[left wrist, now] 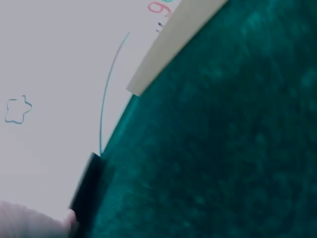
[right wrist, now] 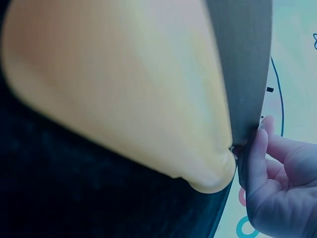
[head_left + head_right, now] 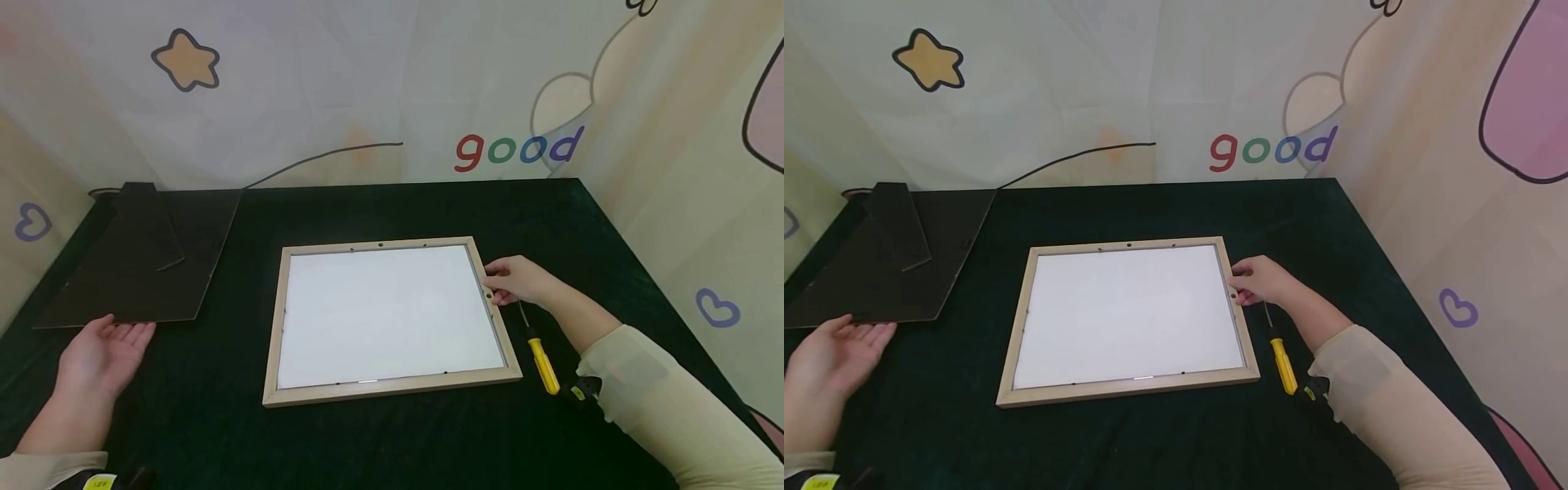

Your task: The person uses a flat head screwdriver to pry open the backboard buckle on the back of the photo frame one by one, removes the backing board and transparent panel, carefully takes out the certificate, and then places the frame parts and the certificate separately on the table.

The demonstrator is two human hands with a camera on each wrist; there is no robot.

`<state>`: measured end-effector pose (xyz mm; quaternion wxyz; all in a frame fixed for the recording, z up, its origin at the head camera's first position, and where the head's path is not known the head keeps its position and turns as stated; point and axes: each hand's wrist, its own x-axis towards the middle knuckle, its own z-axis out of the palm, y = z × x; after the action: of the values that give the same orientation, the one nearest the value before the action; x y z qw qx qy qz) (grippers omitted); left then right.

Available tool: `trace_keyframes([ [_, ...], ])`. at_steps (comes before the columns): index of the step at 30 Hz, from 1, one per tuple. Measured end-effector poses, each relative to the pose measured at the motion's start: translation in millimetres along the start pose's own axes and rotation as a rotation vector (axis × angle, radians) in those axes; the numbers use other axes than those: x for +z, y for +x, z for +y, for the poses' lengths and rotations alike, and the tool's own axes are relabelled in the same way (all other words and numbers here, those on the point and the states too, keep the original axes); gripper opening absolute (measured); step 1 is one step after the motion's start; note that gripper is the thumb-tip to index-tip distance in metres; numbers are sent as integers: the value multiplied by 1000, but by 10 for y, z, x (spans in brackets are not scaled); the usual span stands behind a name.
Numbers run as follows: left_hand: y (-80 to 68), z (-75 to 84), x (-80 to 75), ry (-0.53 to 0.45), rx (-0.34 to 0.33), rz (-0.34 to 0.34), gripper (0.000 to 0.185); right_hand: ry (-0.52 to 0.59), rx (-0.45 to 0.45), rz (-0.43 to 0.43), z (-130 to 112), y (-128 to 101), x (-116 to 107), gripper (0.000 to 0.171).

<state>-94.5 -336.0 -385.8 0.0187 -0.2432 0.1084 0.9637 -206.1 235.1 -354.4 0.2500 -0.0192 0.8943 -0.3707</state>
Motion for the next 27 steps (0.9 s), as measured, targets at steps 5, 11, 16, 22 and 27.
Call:
trace_keyframes([
  [5, -4, 42, 21, 159, 2, 39, 69, -14, -10, -5, 3, 8, -3, 45],
  [11, -61, 70, 53, 258, 50, 23, 77, -26, -15, -6, -13, -3, -3, 45],
  [16, -118, 66, 86, 263, 61, 2, 79, -31, -19, -11, -23, -14, -13, 45],
  [22, -145, 110, 104, 252, 74, -9, 83, -51, -40, -2, -41, -1, -8, 44],
  [27, -162, 109, 123, 268, 55, 6, 85, -105, -65, 7, -40, -14, -3, 43],
])
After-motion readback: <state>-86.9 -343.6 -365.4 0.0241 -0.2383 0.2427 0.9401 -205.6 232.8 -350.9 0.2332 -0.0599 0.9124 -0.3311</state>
